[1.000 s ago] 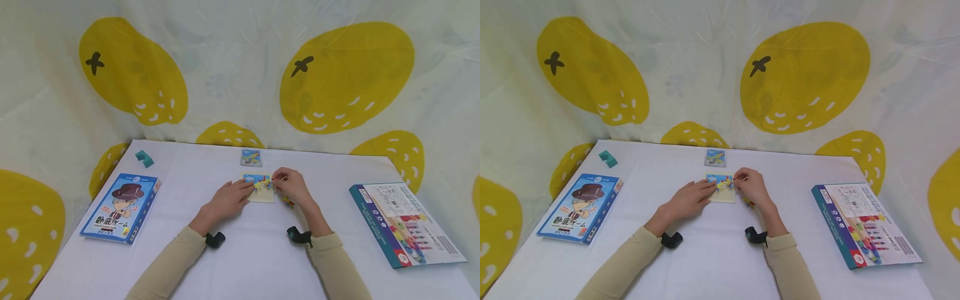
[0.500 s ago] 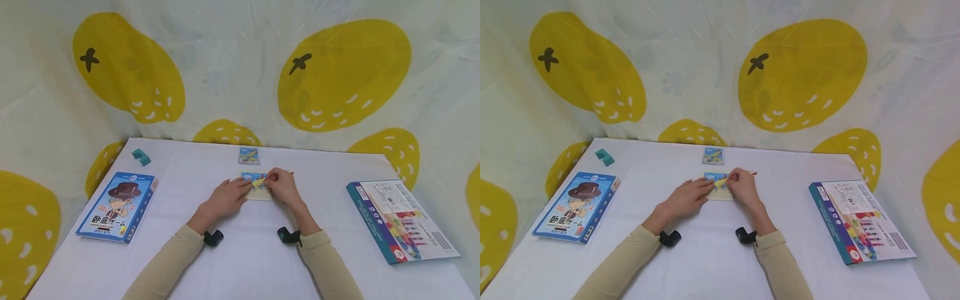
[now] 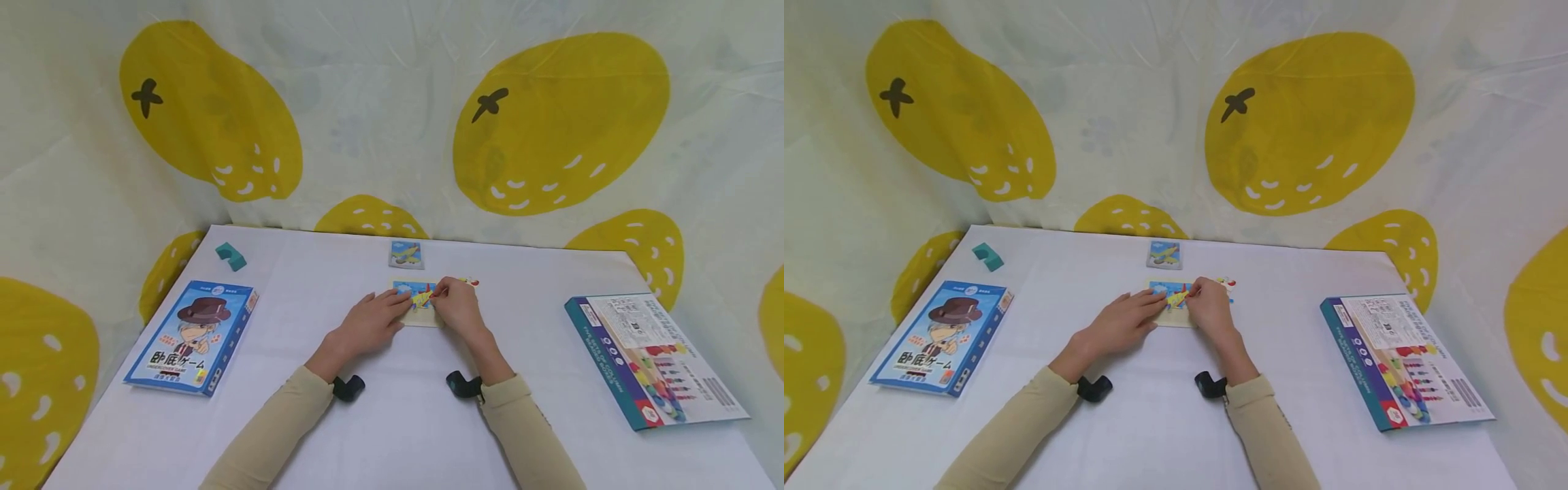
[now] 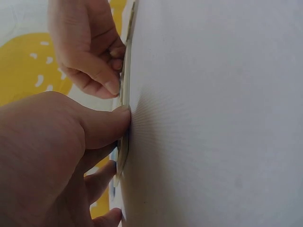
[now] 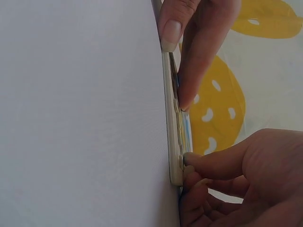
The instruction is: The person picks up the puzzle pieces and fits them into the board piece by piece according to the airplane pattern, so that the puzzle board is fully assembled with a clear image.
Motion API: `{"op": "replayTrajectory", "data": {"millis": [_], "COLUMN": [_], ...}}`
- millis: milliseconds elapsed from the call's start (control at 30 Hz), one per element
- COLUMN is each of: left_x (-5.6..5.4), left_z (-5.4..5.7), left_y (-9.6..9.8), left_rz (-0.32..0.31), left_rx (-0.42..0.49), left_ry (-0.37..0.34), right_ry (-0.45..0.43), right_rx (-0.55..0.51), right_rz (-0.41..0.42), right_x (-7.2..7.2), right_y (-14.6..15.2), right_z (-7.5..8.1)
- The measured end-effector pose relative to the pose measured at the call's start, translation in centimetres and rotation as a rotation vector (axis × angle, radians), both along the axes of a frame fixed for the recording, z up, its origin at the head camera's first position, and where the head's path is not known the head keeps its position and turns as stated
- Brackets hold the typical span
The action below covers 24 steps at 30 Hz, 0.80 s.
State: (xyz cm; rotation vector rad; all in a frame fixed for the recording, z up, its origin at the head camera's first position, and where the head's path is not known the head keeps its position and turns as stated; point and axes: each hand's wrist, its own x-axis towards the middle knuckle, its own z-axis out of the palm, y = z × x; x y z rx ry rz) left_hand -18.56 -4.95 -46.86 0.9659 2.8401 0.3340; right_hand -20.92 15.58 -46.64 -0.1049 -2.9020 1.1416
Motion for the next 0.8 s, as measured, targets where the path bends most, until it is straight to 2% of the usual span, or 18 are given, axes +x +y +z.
{"op": "replayTrajectory", "data": {"millis": [133,400,633,800], "left_x": [-0.1,0.1,0.2,0.5], "left_z": [-0.1,0.2,0.1,0.5], "left_y": [0.0,0.1,0.0,-0.4], "left_rz": [0.005,0.007,0.011,0.021], "left_rx": [-0.001,0.009,0.038,0.042], "left_ry": [-0.006,-0.029,-0.051,-0.048], "right_ry": [-0.012,-0.009,0.031,0.034], "right_rx": [0.005,0.021,0.024,0.035], "right_rz": [0.048,0.218,0.233,0.224], "right_x": [-0.1,0.1,0.2,0.2], "right_y": [0.3,1.5,1.8,1.7], "right_z": [0.1,0.8,0.3,0.3]}}
